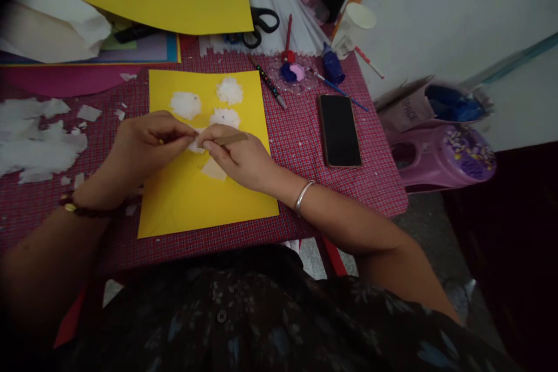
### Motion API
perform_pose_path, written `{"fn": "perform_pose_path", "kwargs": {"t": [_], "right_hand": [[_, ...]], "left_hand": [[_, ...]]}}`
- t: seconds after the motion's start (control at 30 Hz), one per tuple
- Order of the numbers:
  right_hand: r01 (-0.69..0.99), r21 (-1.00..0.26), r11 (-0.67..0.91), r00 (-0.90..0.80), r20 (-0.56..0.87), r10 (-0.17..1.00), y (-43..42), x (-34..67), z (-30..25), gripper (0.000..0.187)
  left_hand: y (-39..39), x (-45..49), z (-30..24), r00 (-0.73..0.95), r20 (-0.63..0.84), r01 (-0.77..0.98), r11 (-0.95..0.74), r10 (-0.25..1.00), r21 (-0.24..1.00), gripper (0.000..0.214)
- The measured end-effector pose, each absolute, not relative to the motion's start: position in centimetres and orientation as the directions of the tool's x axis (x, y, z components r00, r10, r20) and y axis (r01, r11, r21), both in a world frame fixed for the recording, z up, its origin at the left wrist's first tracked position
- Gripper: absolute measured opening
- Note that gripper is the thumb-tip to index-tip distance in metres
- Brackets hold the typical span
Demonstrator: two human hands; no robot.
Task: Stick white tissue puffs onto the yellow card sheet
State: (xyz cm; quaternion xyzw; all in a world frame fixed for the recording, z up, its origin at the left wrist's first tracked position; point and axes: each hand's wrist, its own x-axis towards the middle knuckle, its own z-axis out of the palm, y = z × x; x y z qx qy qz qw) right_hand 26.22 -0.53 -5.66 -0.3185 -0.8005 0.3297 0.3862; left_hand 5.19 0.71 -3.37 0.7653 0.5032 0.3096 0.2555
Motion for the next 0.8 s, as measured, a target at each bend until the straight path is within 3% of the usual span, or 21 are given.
{"fn": "perform_pose_path", "kwargs": {"t": [0.13, 0.23, 0.4, 0.53, 0.63, 0.73, 0.8], "right_hand": [[0.322, -0.702, 0.635, -0.545, 0.411, 0.731, -0.4, 26.3, -5.7, 0.028], [0.381, -0.657, 0.651, -0.593, 0.366, 0.717, -0.6, 26.4, -5.5, 0.025], [0.483, -0.477, 0.734, -0.698, 0.298, 0.652, -0.9, 26.5, -5.4, 0.026], [0.459, -0.339, 0.821, -0.775, 0.299, 0.557, -1.0, 26.4, -5.6, 0.022], [0.411, -0.418, 0.81, -0.756, 0.341, 0.559, -1.2, 26.7, -5.3, 0.026], [0.326, -0.666, 0.671, -0.56, 0.435, 0.705, -1.0, 27.1, -5.1, 0.029], [0.231, -0.819, 0.525, -0.396, 0.414, 0.82, -0.5, 27.4, -5.1, 0.034]], "left_hand": [[0.8, 5.1, -3.7, 0.21, 0.232, 0.614, -0.313, 0.95, 0.724, 0.011], [0.7, 5.0, -3.5, 0.112, 0.192, 0.584, -0.221, 0.975, 0.781, 0.024], [0.4, 5.0, -2.9, 0.199, 0.069, 0.505, -0.163, 0.977, 0.848, 0.034], [0.4, 5.2, -3.2, 0.249, 0.072, 0.493, -0.19, 0.966, 0.849, 0.031], [0.4, 5.1, -3.6, 0.215, 0.099, 0.473, -0.193, 0.972, 0.859, 0.03], [0.0, 4.5, -3.4, 0.054, 0.149, 0.505, -0.156, 0.987, 0.849, 0.023], [-0.6, 4.3, -3.0, -0.03, 0.215, 0.588, -0.157, 0.976, 0.794, 0.016]]}}
